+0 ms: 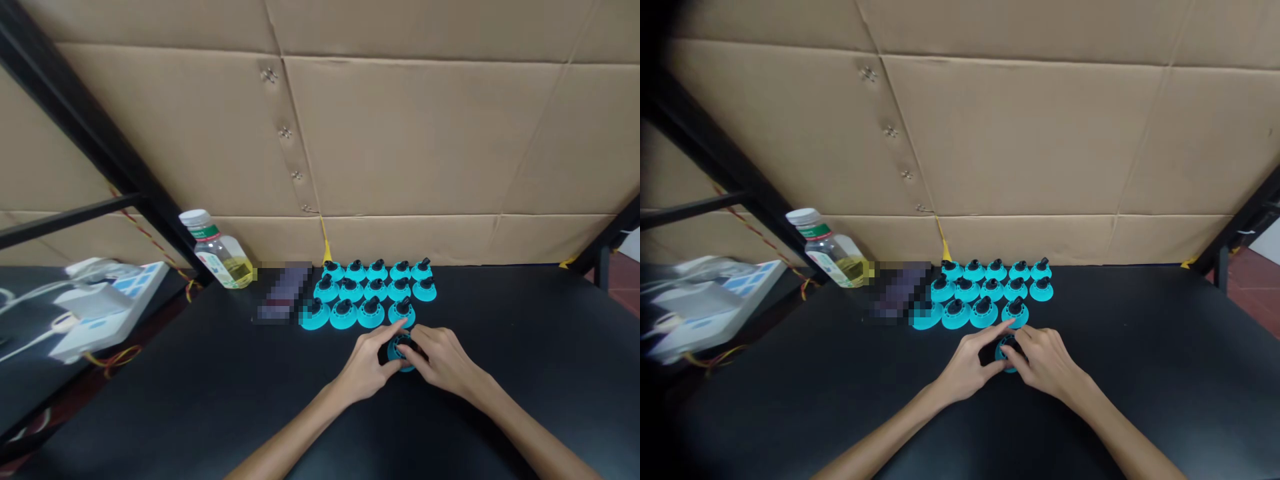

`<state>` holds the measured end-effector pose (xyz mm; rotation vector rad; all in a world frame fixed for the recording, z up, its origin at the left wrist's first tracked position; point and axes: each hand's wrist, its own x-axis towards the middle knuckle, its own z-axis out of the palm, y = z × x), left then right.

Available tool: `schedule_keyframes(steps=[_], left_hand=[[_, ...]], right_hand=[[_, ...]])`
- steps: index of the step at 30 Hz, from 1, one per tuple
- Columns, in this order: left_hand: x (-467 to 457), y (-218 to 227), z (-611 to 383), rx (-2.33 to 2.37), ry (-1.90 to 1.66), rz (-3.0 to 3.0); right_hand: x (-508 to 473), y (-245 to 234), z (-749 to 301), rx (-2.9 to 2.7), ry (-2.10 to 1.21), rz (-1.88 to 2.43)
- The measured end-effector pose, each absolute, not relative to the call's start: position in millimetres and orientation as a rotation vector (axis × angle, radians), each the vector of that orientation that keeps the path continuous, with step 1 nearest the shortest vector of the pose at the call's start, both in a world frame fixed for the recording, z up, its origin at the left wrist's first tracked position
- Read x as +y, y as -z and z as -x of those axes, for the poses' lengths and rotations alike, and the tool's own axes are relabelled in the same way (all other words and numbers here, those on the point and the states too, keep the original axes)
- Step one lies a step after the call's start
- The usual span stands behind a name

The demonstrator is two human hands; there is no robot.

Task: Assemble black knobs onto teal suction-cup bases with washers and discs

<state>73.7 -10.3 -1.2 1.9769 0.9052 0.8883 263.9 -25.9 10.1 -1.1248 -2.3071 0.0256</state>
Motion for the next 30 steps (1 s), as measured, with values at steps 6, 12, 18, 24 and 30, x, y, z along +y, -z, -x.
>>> schedule_keyframes(steps=[6,12,18,24,30], left_hand=[[-8.6,-1.2,-71.8,0.880,-0.849,-1.953],[-8.9,-4.5,-69.9,0.824,-0.789,-1.958],[-15.5,-1.6,-74.2,0.964,-0.884,-2.183],[-17.8,3.0,-79.0,1.162,-1.012,-2.485],[-17.6,4.2,-78.4,1.067,-1.057,-2.334]], right_hand=[[-25.7,-13.9,-266.1,-2.352,-0.183,1.142],[-26.8,-18.4,-268.8,-2.357,-0.255,1.133],[-27.9,-15.0,-265.6,-2.261,-0.119,1.191],[-28.3,-11.6,-258.2,-2.203,-0.008,1.165],[-29.2,-10.4,-257.4,-2.243,-0.059,1.119]])
